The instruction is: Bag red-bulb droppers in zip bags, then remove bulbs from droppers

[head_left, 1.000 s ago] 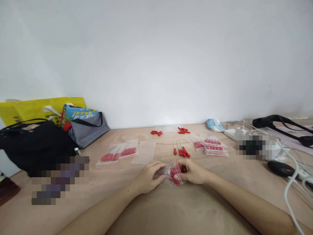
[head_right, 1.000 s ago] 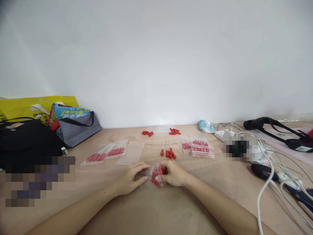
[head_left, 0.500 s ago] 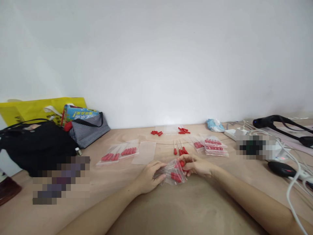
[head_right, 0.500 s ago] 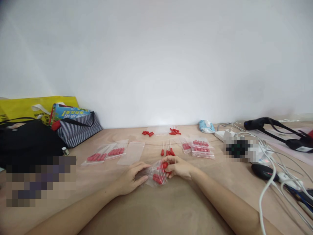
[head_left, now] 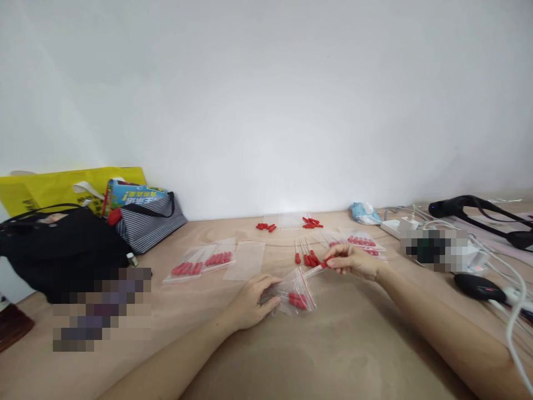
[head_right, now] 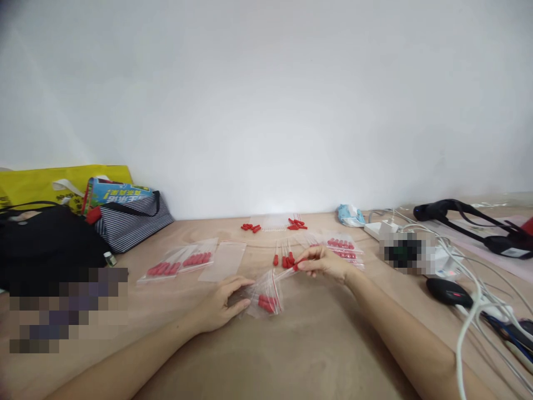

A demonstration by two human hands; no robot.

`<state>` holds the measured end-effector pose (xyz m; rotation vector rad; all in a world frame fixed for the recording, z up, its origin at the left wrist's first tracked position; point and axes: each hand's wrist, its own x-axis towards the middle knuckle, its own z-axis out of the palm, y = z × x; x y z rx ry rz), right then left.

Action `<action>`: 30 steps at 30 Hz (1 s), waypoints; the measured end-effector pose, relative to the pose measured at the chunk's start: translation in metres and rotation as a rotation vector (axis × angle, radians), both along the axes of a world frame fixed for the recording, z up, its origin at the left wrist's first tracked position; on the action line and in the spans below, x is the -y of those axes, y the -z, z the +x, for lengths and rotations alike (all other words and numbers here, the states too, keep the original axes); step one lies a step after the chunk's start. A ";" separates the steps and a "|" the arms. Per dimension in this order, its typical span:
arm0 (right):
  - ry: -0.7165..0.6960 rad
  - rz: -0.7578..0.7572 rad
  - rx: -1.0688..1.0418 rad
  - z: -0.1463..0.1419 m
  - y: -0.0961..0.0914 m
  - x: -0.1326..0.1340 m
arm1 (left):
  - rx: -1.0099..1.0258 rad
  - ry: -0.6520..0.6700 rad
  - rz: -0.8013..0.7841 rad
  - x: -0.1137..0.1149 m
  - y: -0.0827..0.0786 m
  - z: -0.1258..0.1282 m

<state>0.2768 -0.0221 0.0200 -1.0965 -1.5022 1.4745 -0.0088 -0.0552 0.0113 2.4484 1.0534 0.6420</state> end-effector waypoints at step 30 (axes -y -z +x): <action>0.552 0.711 0.728 -0.023 0.047 -0.015 | -0.007 0.033 0.022 0.000 -0.003 0.001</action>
